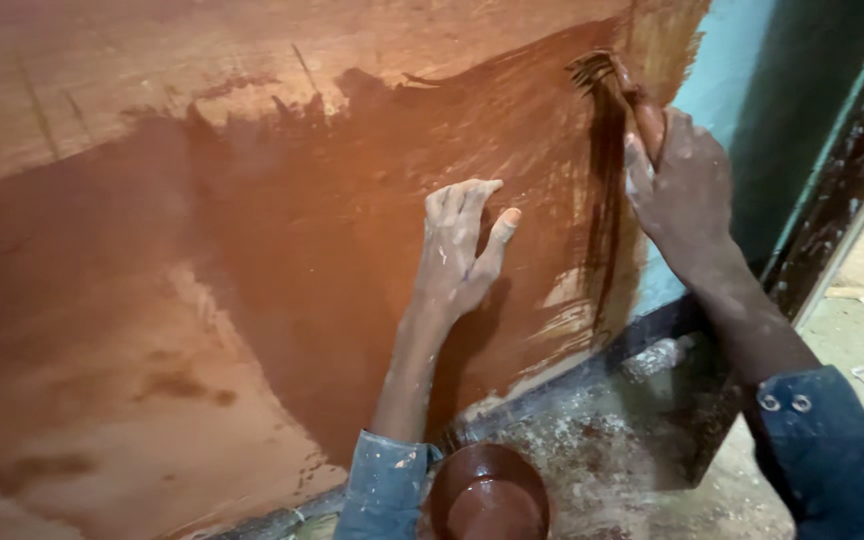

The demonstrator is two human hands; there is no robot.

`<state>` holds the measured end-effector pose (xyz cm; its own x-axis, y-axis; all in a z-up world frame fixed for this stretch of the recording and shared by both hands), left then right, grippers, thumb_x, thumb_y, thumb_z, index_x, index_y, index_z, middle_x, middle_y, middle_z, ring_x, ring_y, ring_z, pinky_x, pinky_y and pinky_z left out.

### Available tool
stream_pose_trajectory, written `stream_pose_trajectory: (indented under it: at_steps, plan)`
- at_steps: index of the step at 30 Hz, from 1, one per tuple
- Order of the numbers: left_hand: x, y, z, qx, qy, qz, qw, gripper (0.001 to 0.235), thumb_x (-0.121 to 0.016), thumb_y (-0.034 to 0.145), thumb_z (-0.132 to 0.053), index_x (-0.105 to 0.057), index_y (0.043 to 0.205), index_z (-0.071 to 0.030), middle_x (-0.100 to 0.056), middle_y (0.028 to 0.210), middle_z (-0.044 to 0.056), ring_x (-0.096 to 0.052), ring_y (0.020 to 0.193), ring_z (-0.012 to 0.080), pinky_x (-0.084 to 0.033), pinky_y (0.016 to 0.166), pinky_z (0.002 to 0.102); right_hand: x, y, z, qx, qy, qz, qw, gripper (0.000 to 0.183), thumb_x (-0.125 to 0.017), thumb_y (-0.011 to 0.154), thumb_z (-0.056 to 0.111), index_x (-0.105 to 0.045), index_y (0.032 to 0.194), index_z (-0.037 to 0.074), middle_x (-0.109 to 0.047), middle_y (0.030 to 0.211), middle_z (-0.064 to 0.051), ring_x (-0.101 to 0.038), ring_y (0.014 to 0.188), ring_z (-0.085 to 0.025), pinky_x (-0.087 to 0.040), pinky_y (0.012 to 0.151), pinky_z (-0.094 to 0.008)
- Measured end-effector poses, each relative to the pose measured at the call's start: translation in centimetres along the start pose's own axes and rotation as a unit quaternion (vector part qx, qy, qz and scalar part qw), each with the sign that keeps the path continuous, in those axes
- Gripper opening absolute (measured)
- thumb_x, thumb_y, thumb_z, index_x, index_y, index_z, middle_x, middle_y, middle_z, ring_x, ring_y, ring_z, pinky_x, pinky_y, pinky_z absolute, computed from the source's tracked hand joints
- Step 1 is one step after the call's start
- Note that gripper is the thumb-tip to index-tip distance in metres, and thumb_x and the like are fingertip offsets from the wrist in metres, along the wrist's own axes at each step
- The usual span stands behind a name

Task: The person applies a brown liquid coating to a vertical wall using a brush. They repeatedly dip the brush into a small container and spread the material across the surface in vertical strokes, gradually covering more of the wall.

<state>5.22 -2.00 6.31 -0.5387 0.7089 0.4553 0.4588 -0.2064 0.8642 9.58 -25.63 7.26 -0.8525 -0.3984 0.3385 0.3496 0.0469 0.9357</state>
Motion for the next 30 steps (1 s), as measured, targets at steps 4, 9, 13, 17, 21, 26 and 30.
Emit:
stream_pose_trajectory:
  at_steps: [4,9,13,17,21,26,30]
  plan:
    - [0.9,0.0,0.1,-0.014,-0.004,-0.017,1.000,0.037,-0.061,0.104,-0.029,-0.060,0.132,-0.006,-0.062,0.132,0.016,-0.052,0.126,0.0374,-0.040,0.114,0.049,-2.7,-1.4,0.3,-0.031,-0.035,0.140,0.989,0.034,-0.059,0.104,0.019,-0.055,0.128,-0.005,-0.063,0.097,-0.029,-0.066,0.079,-0.042,-0.056,0.067,-0.052]
    - [1.5,0.1,0.8,0.014,-0.030,-0.020,0.999,0.037,-0.060,0.105,-0.030,-0.061,0.133,-0.006,-0.062,0.131,0.016,-0.051,0.127,0.0377,-0.041,0.112,0.048,-9.1,-7.5,0.6,-0.101,-0.013,0.388,0.916,0.033,-0.052,0.102,0.016,-0.054,0.131,0.002,-0.068,0.088,-0.023,-0.072,0.074,-0.038,-0.063,0.064,-0.046]
    - [0.9,0.3,0.7,0.025,-0.028,0.000,0.999,0.040,-0.060,0.104,-0.032,-0.061,0.134,-0.005,-0.063,0.132,0.017,-0.050,0.125,0.0382,-0.042,0.110,0.048,-10.7,-10.9,2.5,-0.029,-0.065,0.336,0.939,0.051,-0.058,0.089,0.007,-0.047,0.135,-0.014,-0.071,0.084,-0.023,-0.073,0.075,-0.037,-0.059,0.065,-0.044]
    - [-1.1,-0.7,1.1,0.029,-0.022,0.064,0.997,0.044,-0.060,0.103,-0.038,-0.063,0.131,-0.005,-0.063,0.131,0.018,-0.053,0.126,0.0393,-0.044,0.109,0.048,-12.1,-14.2,2.5,0.032,-0.094,0.326,0.940,0.061,-0.056,0.087,0.004,-0.041,0.141,-0.020,-0.071,0.086,-0.025,-0.074,0.071,-0.036,-0.060,0.060,-0.042]
    - [-4.0,-2.7,3.2,0.039,0.004,0.173,0.984,0.053,-0.058,0.099,-0.047,-0.063,0.130,-0.004,-0.065,0.130,0.017,-0.054,0.123,0.0394,-0.044,0.107,0.050,-14.0,-17.3,0.8,0.055,-0.070,0.349,0.933,0.060,-0.055,0.088,0.002,-0.041,0.142,-0.020,-0.071,0.083,-0.024,-0.073,0.072,-0.038,-0.060,0.062,-0.044]
    - [-9.7,-8.0,5.1,-0.019,0.125,0.298,0.946,0.060,-0.058,0.093,-0.051,-0.063,0.130,-0.004,-0.062,0.133,0.020,-0.053,0.125,0.0412,-0.043,0.102,0.055,-16.5,-24.2,-0.5,0.127,0.007,0.419,0.899,0.014,-0.058,0.083,0.007,-0.066,0.093,0.002,-0.072,0.087,-0.019,-0.072,0.080,-0.037,-0.059,0.069,-0.045]
    - [-15.7,-15.5,7.0,-0.105,0.213,0.483,0.843,0.041,-0.066,0.088,-0.046,-0.074,0.108,-0.011,-0.073,0.114,0.010,-0.064,0.118,0.0325,-0.052,0.098,0.046,-16.3,-27.3,0.1,0.171,0.061,0.462,0.868,0.017,-0.061,0.081,0.008,-0.068,0.095,0.002,-0.072,0.085,-0.017,-0.072,0.079,-0.035,-0.058,0.065,-0.045]
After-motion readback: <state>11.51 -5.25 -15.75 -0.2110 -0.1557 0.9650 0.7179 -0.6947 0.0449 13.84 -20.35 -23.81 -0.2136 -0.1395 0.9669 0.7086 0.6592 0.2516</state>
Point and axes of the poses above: each hand's wrist, its own y-axis towards the middle knuckle, its own x-axis out of the back of the hand, z = x × y, the point moved 9 cm from there along y, towards the middle knuckle
